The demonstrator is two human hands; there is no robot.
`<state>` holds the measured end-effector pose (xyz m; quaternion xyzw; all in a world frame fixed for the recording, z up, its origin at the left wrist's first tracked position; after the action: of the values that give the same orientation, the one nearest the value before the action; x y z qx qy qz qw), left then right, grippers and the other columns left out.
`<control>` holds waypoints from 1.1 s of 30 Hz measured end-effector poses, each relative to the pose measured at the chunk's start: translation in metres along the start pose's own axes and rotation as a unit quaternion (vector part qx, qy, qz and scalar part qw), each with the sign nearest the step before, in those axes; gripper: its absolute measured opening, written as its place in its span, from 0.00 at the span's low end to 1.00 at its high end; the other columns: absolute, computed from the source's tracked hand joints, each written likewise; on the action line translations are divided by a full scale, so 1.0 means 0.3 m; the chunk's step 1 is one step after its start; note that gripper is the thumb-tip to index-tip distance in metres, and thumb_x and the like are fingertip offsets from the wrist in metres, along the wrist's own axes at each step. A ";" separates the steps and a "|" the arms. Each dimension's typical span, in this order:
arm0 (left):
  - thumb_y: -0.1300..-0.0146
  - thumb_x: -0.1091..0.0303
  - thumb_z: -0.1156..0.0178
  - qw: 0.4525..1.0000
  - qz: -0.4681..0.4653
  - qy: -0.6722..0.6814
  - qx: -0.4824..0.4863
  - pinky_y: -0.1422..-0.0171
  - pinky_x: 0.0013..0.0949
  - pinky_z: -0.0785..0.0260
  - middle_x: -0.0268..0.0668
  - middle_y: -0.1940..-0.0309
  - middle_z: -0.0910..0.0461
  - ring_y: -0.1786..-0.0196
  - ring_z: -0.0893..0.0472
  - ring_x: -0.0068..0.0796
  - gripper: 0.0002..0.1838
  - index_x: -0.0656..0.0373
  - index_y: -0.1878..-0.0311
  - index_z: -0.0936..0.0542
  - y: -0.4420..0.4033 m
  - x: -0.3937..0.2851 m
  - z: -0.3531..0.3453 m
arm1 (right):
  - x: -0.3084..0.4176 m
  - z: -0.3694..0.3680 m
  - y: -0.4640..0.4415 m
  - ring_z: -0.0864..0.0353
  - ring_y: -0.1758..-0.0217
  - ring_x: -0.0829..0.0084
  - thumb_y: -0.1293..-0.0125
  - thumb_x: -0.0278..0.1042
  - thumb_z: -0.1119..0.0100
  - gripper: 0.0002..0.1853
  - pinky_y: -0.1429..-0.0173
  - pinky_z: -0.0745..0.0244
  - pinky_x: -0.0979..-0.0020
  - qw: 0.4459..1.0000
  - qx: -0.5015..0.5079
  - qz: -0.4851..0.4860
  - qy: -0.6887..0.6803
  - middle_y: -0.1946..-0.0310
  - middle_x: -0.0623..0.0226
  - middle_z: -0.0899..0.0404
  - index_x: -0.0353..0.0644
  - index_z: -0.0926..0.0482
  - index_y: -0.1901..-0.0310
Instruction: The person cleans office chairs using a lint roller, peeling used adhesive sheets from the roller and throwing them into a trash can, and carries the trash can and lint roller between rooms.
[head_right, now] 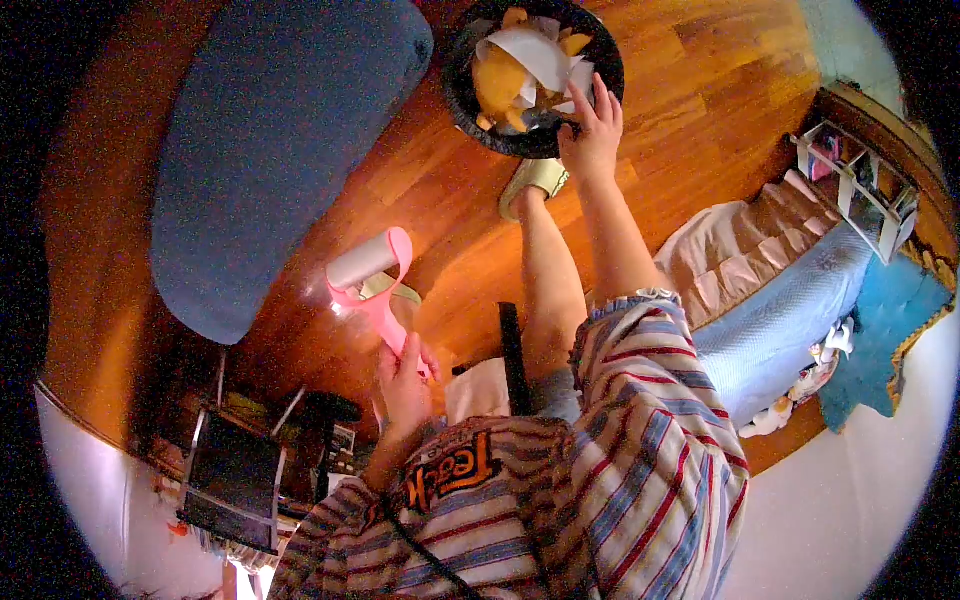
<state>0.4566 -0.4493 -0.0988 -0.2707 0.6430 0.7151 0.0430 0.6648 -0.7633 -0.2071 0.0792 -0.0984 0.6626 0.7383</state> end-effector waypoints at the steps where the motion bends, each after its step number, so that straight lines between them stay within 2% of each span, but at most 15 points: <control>1: 0.32 0.67 0.50 1.000 0.007 0.019 -0.008 0.78 0.25 0.40 0.31 0.81 0.32 0.81 0.33 0.20 0.06 0.57 0.63 0.34 -0.003 0.001 0.001 | -0.043 0.029 0.014 0.33 0.40 0.53 0.53 0.26 0.34 0.29 0.39 0.34 0.62 0.992 -0.056 -0.050 -0.106 0.41 0.56 0.32 0.46 0.27 0.44; 5: 0.32 0.66 0.50 0.999 0.017 0.040 -0.015 0.77 0.25 0.41 0.30 0.79 0.32 0.80 0.32 0.20 0.06 0.57 0.59 0.33 -0.009 -0.019 0.000 | -0.304 -0.146 0.289 0.23 0.54 0.59 0.48 0.31 0.31 0.31 0.51 0.27 0.65 0.869 -0.167 -0.403 -0.234 0.49 0.48 0.27 0.29 0.32 0.44; 6: 0.32 0.66 0.50 0.999 0.009 0.036 -0.010 0.77 0.25 0.41 0.30 0.79 0.32 0.80 0.32 0.20 0.06 0.57 0.59 0.33 -0.012 -0.037 -0.009 | -0.312 -0.456 0.395 0.22 0.72 0.66 0.49 0.34 0.29 0.30 0.67 0.25 0.68 0.625 0.070 -0.539 -0.560 0.56 0.50 0.26 0.26 0.31 0.49; 8: 0.32 0.66 0.50 0.998 0.043 0.043 -0.030 0.78 0.24 0.42 0.29 0.79 0.32 0.79 0.32 0.19 0.06 0.57 0.58 0.33 -0.010 -0.041 -0.006 | -0.183 -0.586 0.469 0.28 0.81 0.71 0.49 0.35 0.28 0.21 0.77 0.29 0.71 0.464 0.079 -0.613 -0.634 0.66 0.62 0.25 0.39 0.31 0.61; 14: 0.32 0.65 0.48 0.999 -0.006 -0.004 -0.042 0.79 0.23 0.41 0.30 0.80 0.32 0.81 0.33 0.19 0.07 0.56 0.61 0.32 0.030 -0.155 -0.043 | -0.096 -0.507 0.401 0.22 0.71 0.69 0.51 0.28 0.39 0.13 0.79 0.29 0.69 0.507 0.093 -0.667 -0.538 0.69 0.63 0.23 0.38 0.27 0.62; 18: 0.33 0.65 0.47 0.997 -0.025 -0.069 0.003 0.80 0.22 0.41 0.28 0.81 0.32 0.82 0.34 0.18 0.07 0.55 0.63 0.33 0.083 -0.292 -0.170 | -0.216 -0.527 0.347 0.21 0.66 0.68 0.50 0.33 0.39 0.19 0.65 0.24 0.67 0.582 0.125 -0.626 -0.504 0.65 0.61 0.21 0.37 0.23 0.55; 21: 0.33 0.64 0.48 0.985 -0.015 -0.164 0.044 0.82 0.22 0.41 0.29 0.81 0.33 0.82 0.33 0.19 0.07 0.54 0.64 0.34 0.156 -0.420 -0.315 | -0.214 -0.075 0.305 0.20 0.59 0.66 0.49 0.37 0.37 0.22 0.57 0.24 0.66 0.581 0.178 -0.661 -0.440 0.60 0.59 0.21 0.36 0.23 0.52; 22: 0.33 0.64 0.48 0.982 -0.039 -0.176 0.064 0.82 0.22 0.41 0.29 0.81 0.33 0.82 0.33 0.19 0.07 0.54 0.64 0.34 0.181 -0.485 -0.383 | -0.320 -0.413 0.480 0.20 0.68 0.65 0.51 0.40 0.33 0.24 0.67 0.23 0.62 0.561 0.083 -0.636 -0.524 0.67 0.62 0.21 0.31 0.24 0.56; 23: 0.34 0.64 0.47 0.976 -0.033 -0.203 0.072 0.83 0.22 0.41 0.29 0.81 0.33 0.83 0.33 0.19 0.08 0.55 0.64 0.34 0.214 -0.528 -0.426 | -0.272 -0.194 0.483 0.20 0.69 0.67 0.52 0.44 0.32 0.27 0.70 0.24 0.64 0.491 0.018 -0.662 -0.566 0.66 0.61 0.21 0.33 0.24 0.54; 24: 0.34 0.64 0.46 0.969 -0.024 -0.233 0.076 0.83 0.22 0.41 0.29 0.82 0.33 0.83 0.33 0.19 0.08 0.55 0.65 0.34 0.250 -0.574 -0.476 | -0.392 -0.394 0.680 0.20 0.70 0.68 0.51 0.41 0.32 0.26 0.73 0.25 0.65 0.569 0.184 -0.692 -0.404 0.66 0.60 0.21 0.34 0.24 0.53; 26: 0.34 0.64 0.46 0.962 -0.048 -0.239 0.125 0.84 0.22 0.41 0.29 0.82 0.33 0.84 0.33 0.19 0.09 0.55 0.65 0.34 0.338 -0.692 -0.610 | -0.450 -0.332 0.815 0.21 0.70 0.65 0.50 0.30 0.37 0.20 0.74 0.25 0.62 0.501 -0.035 -0.675 -0.541 0.67 0.60 0.23 0.36 0.25 0.53; 27: 0.34 0.65 0.46 0.958 -0.050 -0.234 0.156 0.84 0.22 0.41 0.29 0.82 0.33 0.84 0.33 0.19 0.09 0.55 0.65 0.34 0.375 -0.735 -0.681 | -0.412 -0.105 0.839 0.22 0.72 0.65 0.50 0.28 0.39 0.18 0.77 0.28 0.63 0.364 -0.095 -0.729 -0.571 0.70 0.62 0.24 0.35 0.26 0.56; 28: 0.34 0.65 0.46 0.951 -0.063 -0.245 0.175 0.84 0.22 0.41 0.29 0.82 0.33 0.84 0.33 0.19 0.09 0.55 0.65 0.34 0.407 -0.783 -0.738 | -0.628 -0.487 1.068 0.21 0.71 0.65 0.50 0.25 0.40 0.15 0.77 0.27 0.64 0.574 -0.042 -0.688 -0.442 0.72 0.63 0.24 0.34 0.25 0.58; 30: 0.34 0.65 0.46 0.941 -0.092 -0.258 0.199 0.85 0.22 0.42 0.29 0.83 0.32 0.84 0.33 0.19 0.09 0.55 0.65 0.34 0.473 -0.901 -0.866 | -0.685 -0.440 1.216 0.20 0.68 0.63 0.51 0.24 0.40 0.15 0.70 0.24 0.63 0.473 0.000 -0.757 -0.451 0.70 0.61 0.22 0.36 0.24 0.58; 33: 0.34 0.65 0.45 0.925 -0.114 -0.259 0.254 0.85 0.22 0.42 0.29 0.83 0.32 0.84 0.32 0.19 0.08 0.55 0.65 0.33 0.464 -1.022 -1.090 | -0.763 0.054 1.102 0.20 0.67 0.63 0.50 0.24 0.40 0.15 0.68 0.24 0.63 0.502 0.002 -0.741 -0.446 0.69 0.61 0.22 0.37 0.24 0.58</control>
<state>0.7684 -0.6934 0.1531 -0.1276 0.7347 0.5631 0.3562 0.3120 -0.9516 -0.2533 0.4094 -0.3183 -0.2496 0.8178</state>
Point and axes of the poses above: each hand's wrist, its own y-axis away from the middle knuckle, its own z-axis out of the back of the hand, x = y × z, the point moved 10 cm from there along -y, towards the middle knuckle
